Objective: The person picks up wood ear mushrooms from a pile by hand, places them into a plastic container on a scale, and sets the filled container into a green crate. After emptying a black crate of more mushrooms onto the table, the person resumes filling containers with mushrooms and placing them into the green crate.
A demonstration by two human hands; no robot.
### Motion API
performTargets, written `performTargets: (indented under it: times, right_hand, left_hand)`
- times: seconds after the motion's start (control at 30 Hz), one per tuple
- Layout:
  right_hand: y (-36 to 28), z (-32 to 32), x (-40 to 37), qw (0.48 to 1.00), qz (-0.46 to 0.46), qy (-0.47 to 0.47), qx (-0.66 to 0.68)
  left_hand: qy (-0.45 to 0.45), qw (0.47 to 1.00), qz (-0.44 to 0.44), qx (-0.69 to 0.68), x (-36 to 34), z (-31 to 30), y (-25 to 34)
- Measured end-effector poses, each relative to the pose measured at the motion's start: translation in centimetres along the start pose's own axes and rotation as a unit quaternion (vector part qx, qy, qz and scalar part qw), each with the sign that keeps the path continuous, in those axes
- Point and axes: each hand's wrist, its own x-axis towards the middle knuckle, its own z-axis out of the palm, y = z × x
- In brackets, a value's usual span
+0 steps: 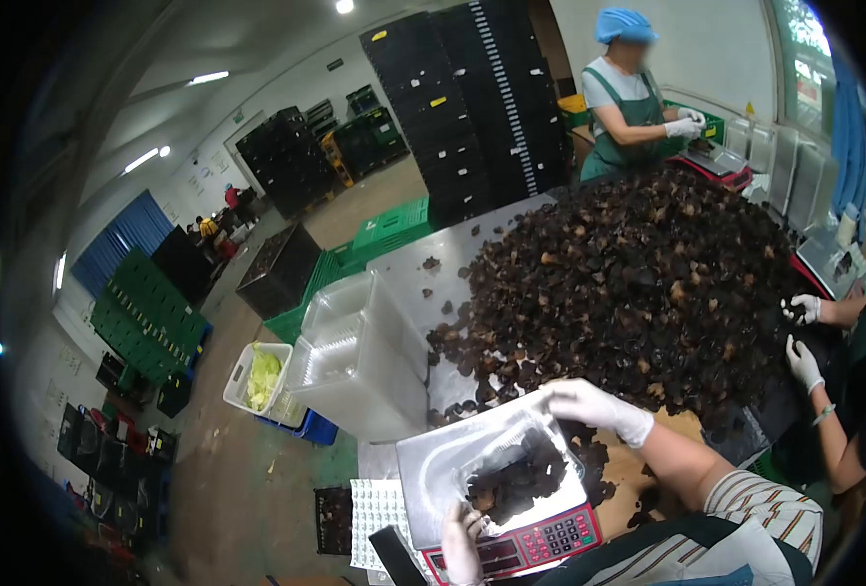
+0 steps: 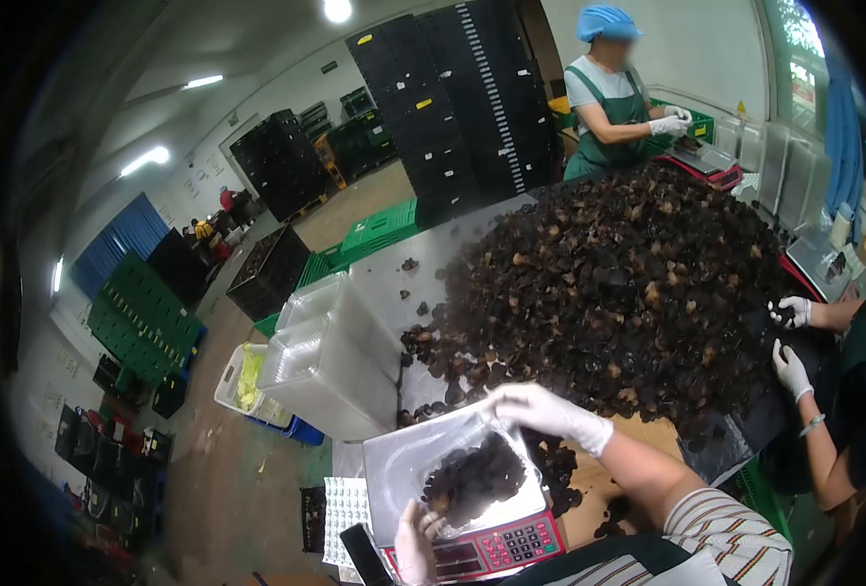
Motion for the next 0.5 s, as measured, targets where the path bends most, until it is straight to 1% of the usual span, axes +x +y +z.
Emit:
performTargets:
  times: [0.03,0.1,0.13,0.17,0.2,0.23,0.27,0.3,0.4,0.43,0.5]
  right_hand:
    - [-1.4,0.2,-1.3,0.997,0.031,-0.039,-0.066]
    - [-1.4,0.9,-3.7,0.984,-0.069,-0.083,-0.141]
    - [-1.2,1.5,-4.8,0.983,-0.054,-0.062,-0.167]
    - [-0.6,1.9,-5.7,0.980,-0.039,-0.042,-0.191]
    - [0.4,2.2,-6.6,0.982,0.008,-0.020,-0.186]
    - [1.4,2.5,-7.4,0.991,0.073,0.003,-0.110]
    - [1.7,2.7,-7.9,0.988,0.149,0.001,-0.047]
    - [1.9,3.0,-8.3,0.974,0.224,0.000,0.015]
    - [2.5,4.1,-8.9,0.946,0.282,0.000,0.158]
    - [2.5,4.3,-8.9,0.950,0.267,0.002,0.158]
    - [2.5,4.6,-8.9,0.958,0.238,0.008,0.161]
  left_hand:
    - [-0.025,0.999,0.006,-0.044,-0.6,0.5,1.0]
    - [-0.071,0.988,0.021,-0.133,-1.3,1.3,2.6]
    - [-0.032,0.993,0.037,0.110,-0.7,-0.1,1.6]
    - [0.013,0.937,0.050,0.346,-0.3,-1.5,0.5]
    - [0.052,0.949,0.088,0.299,-2.5,3.1,3.0]
    - [0.045,0.922,0.093,0.372,-2.1,2.4,2.5]
    - [0.009,0.923,0.084,0.375,-1.3,0.5,1.6]
    - [-0.029,0.923,0.074,0.377,-1.2,0.6,2.2]
    - [-0.016,0.964,-0.019,0.264,-3.0,2.6,3.1]
    - [-0.019,0.978,-0.022,0.207,-3.0,2.0,1.9]
    - [-0.024,0.995,-0.030,0.093,-1.9,-1.1,-1.8]
